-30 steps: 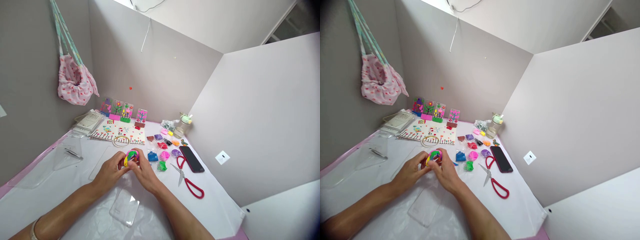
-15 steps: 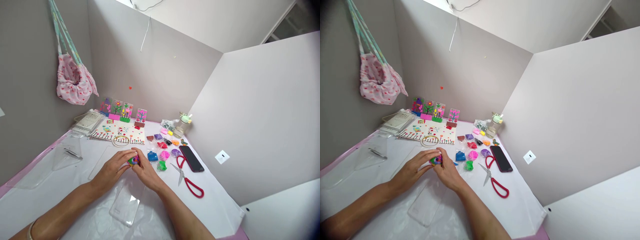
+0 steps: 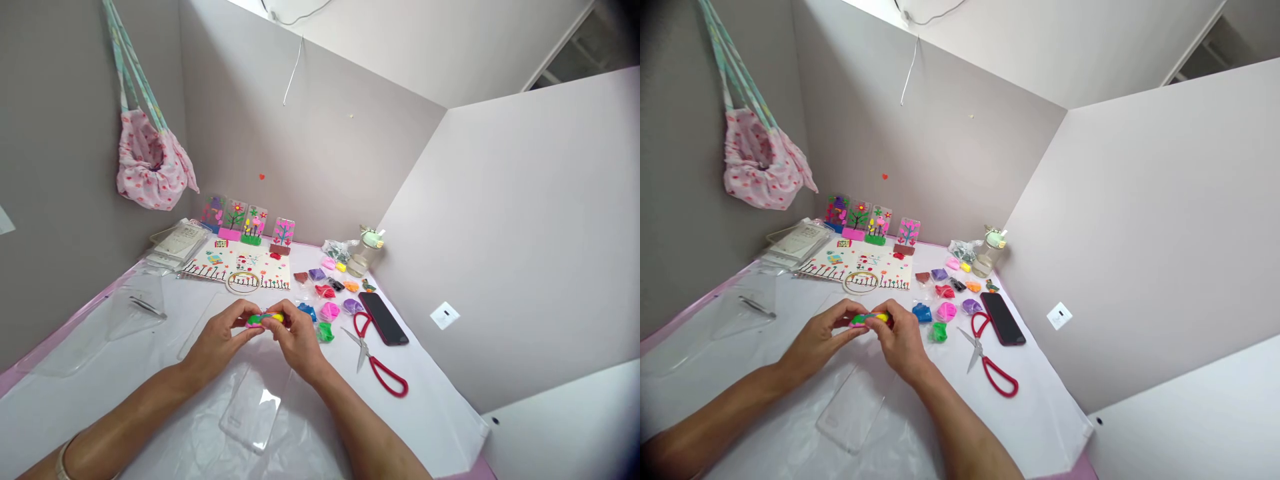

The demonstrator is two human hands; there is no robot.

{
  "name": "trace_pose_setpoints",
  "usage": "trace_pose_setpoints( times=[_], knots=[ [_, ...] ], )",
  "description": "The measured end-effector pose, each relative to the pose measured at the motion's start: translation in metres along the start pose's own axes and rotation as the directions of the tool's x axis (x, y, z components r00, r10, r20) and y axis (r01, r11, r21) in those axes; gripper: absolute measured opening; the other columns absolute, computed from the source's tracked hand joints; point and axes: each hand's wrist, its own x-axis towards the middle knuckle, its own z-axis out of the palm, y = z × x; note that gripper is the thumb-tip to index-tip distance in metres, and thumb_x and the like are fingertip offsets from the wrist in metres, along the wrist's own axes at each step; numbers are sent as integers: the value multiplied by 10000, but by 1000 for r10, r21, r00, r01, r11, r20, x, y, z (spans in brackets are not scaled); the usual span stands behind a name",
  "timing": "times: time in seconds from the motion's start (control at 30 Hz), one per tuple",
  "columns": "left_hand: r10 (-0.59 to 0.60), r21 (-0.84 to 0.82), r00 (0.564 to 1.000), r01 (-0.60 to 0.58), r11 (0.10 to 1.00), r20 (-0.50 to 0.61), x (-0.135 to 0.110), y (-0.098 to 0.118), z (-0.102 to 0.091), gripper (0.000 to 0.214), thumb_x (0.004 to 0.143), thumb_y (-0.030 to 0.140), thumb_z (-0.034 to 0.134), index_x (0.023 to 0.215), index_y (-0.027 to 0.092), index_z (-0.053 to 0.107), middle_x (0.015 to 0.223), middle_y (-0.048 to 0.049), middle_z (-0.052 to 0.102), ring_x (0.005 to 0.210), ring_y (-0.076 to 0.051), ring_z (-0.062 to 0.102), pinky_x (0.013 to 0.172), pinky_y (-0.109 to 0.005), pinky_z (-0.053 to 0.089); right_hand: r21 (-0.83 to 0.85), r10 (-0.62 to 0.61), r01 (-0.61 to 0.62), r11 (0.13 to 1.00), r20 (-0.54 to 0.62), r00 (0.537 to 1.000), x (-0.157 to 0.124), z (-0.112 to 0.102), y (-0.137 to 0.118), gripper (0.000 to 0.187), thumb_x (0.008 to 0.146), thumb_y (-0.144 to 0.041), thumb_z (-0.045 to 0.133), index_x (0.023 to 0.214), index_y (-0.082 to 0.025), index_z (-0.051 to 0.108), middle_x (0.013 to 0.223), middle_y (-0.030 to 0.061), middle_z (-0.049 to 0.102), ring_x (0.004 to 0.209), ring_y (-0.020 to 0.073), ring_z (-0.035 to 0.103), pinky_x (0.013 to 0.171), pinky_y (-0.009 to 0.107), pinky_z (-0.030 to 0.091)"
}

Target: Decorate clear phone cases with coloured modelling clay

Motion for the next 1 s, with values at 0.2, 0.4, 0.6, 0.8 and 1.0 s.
trace_pose_setpoints(
  times=[0.2, 0.4, 0.6, 0.8, 1.0],
  knots=[
    [-54, -41, 995, 57, 998, 88, 0, 3, 1, 353, 955, 492, 539, 1210, 254, 590, 1227, -76, 675, 1026, -244, 709, 929, -403, 568, -6, 21, -21, 1000, -7, 1000, 4, -2, 3, 115, 908, -316, 631, 871, -209, 608, 676, -42, 577, 596, 130, 528, 584, 245, 413],
    [-79, -29, 994, 81, 996, 73, 2, 8, -2, 300, 983, 472, 484, 1161, 243, 560, 1014, -38, 701, 869, -217, 693, 841, -377, 538, -18, -49, 50, 999, 14, 999, 1, 2, 0, 199, 962, -386, 572, 1052, -217, 626, 984, 37, 655, 867, 171, 612, 766, 280, 484],
    [-93, -8, 995, 93, 996, 43, -2, 12, -3, 223, 950, 457, 527, 949, 241, 584, 671, 49, 589, 646, -179, 596, 651, -296, 456, -43, -67, 70, 997, 52, 996, -1, 1, -3, 66, 920, -271, 620, 941, -212, 642, 820, -3, 647, 736, 154, 579, 692, 274, 461],
    [-105, -45, 994, 107, 993, 38, -2, 18, -3, 263, 969, 490, 504, 915, 237, 557, 693, 53, 568, 615, -152, 561, 629, -274, 453, -99, -100, 104, 990, 43, 994, -3, -1, -7, 124, 971, -306, 575, 987, -212, 654, 878, 17, 644, 758, 160, 564, 715, 290, 455],
    [-116, -61, 992, 119, 991, 42, 2, 13, -6, 323, 1007, 508, 418, 983, 227, 575, 680, 37, 580, 664, -177, 603, 699, -304, 503, -157, -260, 271, 950, 87, 962, -2, 1, 0, 342, 938, -363, 671, 1259, -257, 620, 1144, 83, 673, 1005, 214, 614, 905, 350, 482]
  ],
)
